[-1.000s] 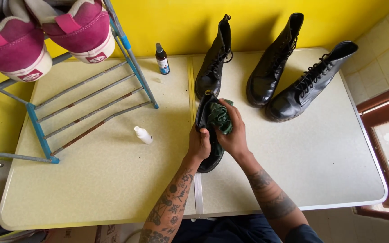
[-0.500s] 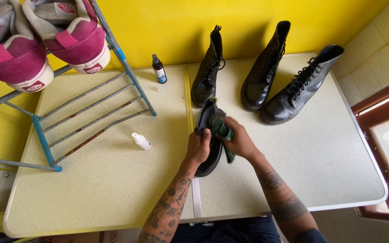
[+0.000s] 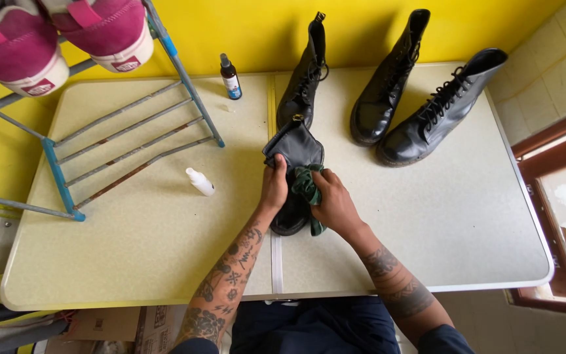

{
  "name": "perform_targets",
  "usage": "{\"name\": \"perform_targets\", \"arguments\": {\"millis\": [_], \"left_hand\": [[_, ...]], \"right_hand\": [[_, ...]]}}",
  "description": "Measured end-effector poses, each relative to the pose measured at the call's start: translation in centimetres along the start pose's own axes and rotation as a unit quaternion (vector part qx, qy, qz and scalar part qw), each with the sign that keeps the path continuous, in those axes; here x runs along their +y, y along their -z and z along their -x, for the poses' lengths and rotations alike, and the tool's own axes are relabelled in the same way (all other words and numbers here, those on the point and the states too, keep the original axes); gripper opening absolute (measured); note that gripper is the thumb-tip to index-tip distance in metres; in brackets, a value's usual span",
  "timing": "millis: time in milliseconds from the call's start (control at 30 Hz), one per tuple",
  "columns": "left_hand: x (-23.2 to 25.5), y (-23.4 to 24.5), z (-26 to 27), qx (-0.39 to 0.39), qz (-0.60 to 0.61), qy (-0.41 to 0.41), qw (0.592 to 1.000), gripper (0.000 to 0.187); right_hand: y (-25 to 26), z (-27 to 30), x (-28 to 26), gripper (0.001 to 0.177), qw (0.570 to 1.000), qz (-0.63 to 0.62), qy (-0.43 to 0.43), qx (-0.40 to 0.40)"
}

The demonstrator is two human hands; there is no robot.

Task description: Clean and polish a pair of black leather boots using a cleaning cloth and spray.

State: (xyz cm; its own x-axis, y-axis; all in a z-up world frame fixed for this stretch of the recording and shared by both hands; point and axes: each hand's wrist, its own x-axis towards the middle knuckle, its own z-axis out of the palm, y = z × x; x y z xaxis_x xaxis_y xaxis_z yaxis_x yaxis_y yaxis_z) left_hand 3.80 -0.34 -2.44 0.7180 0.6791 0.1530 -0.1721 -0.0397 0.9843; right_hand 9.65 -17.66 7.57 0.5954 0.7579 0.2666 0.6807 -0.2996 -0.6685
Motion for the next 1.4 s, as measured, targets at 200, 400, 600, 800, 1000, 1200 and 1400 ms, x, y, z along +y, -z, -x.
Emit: {"name": "perform_targets", "arguments": {"millis": [200, 400, 600, 800, 1000, 1200, 1400], "left_hand": [[3.0, -0.4, 0.2, 0.031, 0.013, -0.014, 0.999, 0.064], [0.8, -0.2, 0.3, 0.04, -0.068, 0.028, 0.997, 0.063], [3.9, -0.4, -0.1, 0.024, -0.004, -0.045, 0.999, 0.061], [1.2, 0.2, 0.2, 0.016, -0.015, 0.025, 0.999, 0.06], [3.5, -0.2, 0.8, 0.024, -0.009, 0.02, 0.999, 0.061], [-1.2, 0.2, 0.3, 0.008, -0.083, 0.028, 0.996, 0.07], [3.7, 0.0, 0.4, 0.029, -0.002, -0.021, 0.999, 0.064]], "right_hand": [[3.4, 0.7, -0.8, 0.067, 0.985, 0.035, 0.044, -0.161], [2.8, -3.3, -1.7, 0.088, 0.963, -0.241, 0.029, -0.113], [-1.2, -3.7, -1.6, 0.079, 0.996, 0.007, 0.077, 0.044], [-0.6, 0.4, -2.2, 0.077, 0.998, 0.051, 0.016, -0.02], [-0.8, 0.3, -2.1, 0.073, 0.997, 0.051, -0.043, -0.04], [-1.0, -3.4, -1.3, 0.066, 0.987, -0.035, 0.065, 0.144], [-1.6, -3.5, -2.5, 0.07, 0.994, -0.003, 0.062, 0.092]]}}
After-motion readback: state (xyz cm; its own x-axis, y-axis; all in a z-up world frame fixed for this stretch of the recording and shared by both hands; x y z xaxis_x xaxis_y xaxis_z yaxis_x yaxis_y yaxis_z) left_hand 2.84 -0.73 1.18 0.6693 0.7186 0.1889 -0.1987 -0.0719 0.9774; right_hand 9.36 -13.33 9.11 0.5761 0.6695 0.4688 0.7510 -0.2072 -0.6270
